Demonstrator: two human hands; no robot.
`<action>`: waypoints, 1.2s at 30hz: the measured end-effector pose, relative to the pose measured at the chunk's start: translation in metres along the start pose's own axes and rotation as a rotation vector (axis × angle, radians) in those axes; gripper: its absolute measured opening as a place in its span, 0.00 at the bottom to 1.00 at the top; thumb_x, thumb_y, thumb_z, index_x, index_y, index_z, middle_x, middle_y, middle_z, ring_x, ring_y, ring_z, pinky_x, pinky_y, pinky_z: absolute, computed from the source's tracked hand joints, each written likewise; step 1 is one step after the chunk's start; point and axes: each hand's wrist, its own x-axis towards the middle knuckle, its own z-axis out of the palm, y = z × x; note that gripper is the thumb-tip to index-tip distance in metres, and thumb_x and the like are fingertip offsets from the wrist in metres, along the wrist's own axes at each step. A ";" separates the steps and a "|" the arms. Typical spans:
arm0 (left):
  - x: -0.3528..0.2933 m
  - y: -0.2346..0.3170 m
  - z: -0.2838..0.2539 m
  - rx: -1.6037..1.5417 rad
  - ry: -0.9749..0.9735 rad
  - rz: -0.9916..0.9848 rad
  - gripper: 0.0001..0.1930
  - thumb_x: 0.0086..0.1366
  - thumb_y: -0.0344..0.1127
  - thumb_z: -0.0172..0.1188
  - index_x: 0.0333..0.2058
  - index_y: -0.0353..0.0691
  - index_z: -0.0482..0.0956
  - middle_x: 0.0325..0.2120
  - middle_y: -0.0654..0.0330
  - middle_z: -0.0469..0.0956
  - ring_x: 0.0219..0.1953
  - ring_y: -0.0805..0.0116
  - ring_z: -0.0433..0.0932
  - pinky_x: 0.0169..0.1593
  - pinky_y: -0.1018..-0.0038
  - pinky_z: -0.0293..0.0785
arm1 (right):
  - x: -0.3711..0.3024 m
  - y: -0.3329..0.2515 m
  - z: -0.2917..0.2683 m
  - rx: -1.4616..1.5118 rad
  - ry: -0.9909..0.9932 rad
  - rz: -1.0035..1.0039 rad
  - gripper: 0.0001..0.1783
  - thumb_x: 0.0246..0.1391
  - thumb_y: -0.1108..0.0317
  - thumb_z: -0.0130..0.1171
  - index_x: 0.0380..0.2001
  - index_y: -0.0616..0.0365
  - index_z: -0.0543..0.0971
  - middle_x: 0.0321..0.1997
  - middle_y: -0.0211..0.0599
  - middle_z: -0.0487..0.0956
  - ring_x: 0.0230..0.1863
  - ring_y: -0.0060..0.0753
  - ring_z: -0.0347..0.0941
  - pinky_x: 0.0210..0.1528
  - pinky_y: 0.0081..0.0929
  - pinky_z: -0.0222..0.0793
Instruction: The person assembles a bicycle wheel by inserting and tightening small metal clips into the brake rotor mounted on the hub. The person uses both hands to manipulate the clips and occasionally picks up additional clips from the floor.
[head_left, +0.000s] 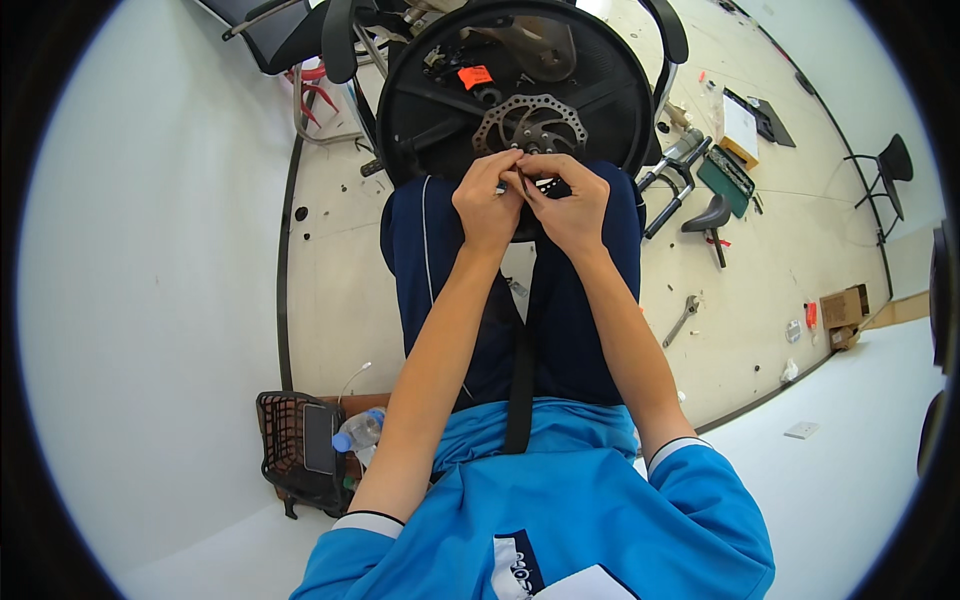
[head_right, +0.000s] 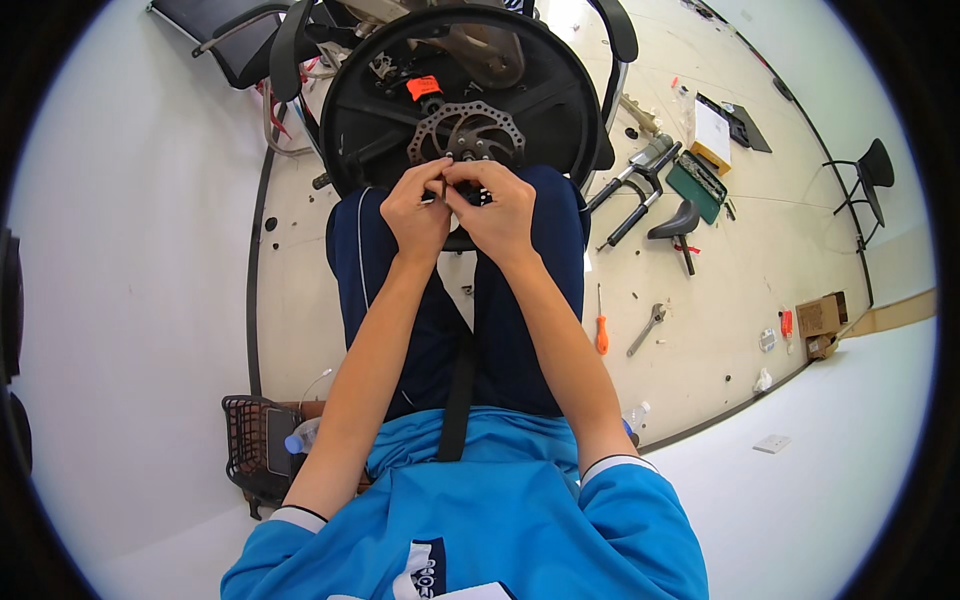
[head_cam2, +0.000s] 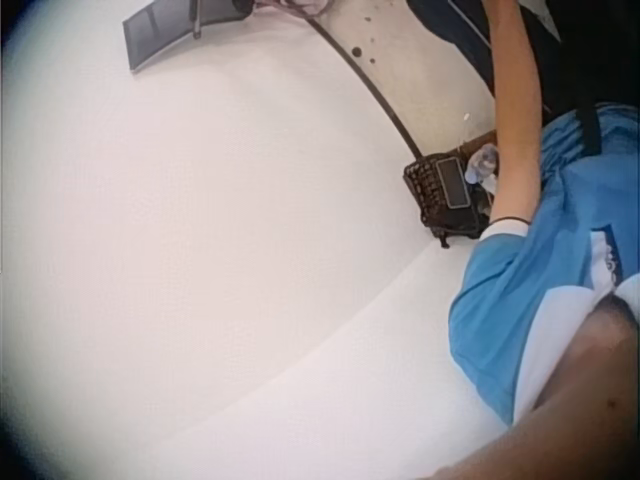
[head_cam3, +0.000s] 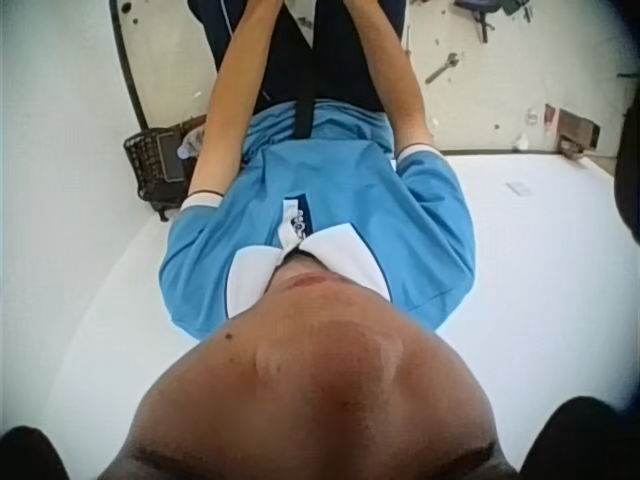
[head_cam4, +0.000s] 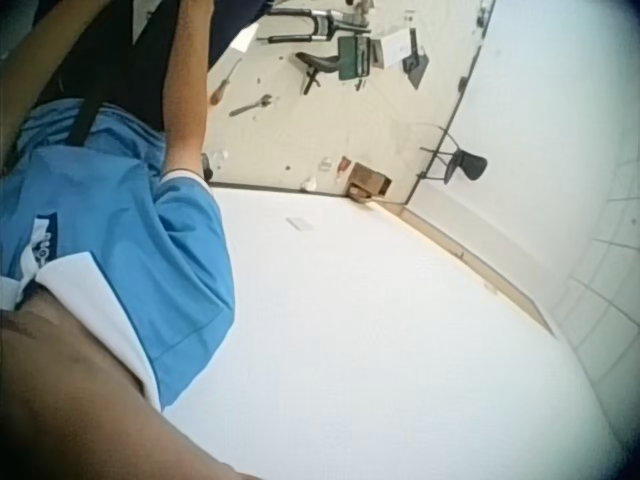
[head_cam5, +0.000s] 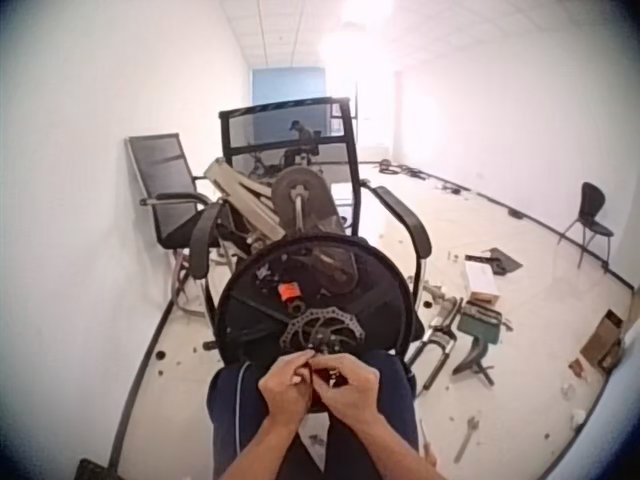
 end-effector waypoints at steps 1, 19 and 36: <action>0.000 -0.001 0.000 -0.008 -0.002 0.011 0.18 0.48 0.16 0.66 0.40 0.37 0.86 0.36 0.53 0.86 0.38 0.60 0.86 0.42 0.73 0.81 | 0.002 -0.005 0.000 -0.006 0.008 -0.006 0.11 0.47 0.83 0.68 0.37 0.63 0.87 0.37 0.38 0.87 0.39 0.27 0.85 0.48 0.22 0.78; 0.003 -0.001 0.004 0.061 0.002 0.068 0.15 0.47 0.17 0.66 0.37 0.33 0.85 0.37 0.54 0.84 0.39 0.57 0.84 0.41 0.69 0.81 | -0.003 0.005 0.001 0.045 -0.014 0.011 0.16 0.47 0.84 0.66 0.42 0.63 0.87 0.42 0.41 0.87 0.42 0.28 0.85 0.47 0.21 0.79; 0.003 0.005 -0.005 -0.032 -0.029 -0.032 0.17 0.49 0.18 0.61 0.40 0.34 0.85 0.37 0.52 0.85 0.39 0.57 0.85 0.42 0.71 0.80 | -0.002 0.001 0.011 -0.058 0.016 -0.169 0.11 0.44 0.82 0.68 0.34 0.60 0.86 0.37 0.38 0.86 0.40 0.36 0.84 0.44 0.26 0.80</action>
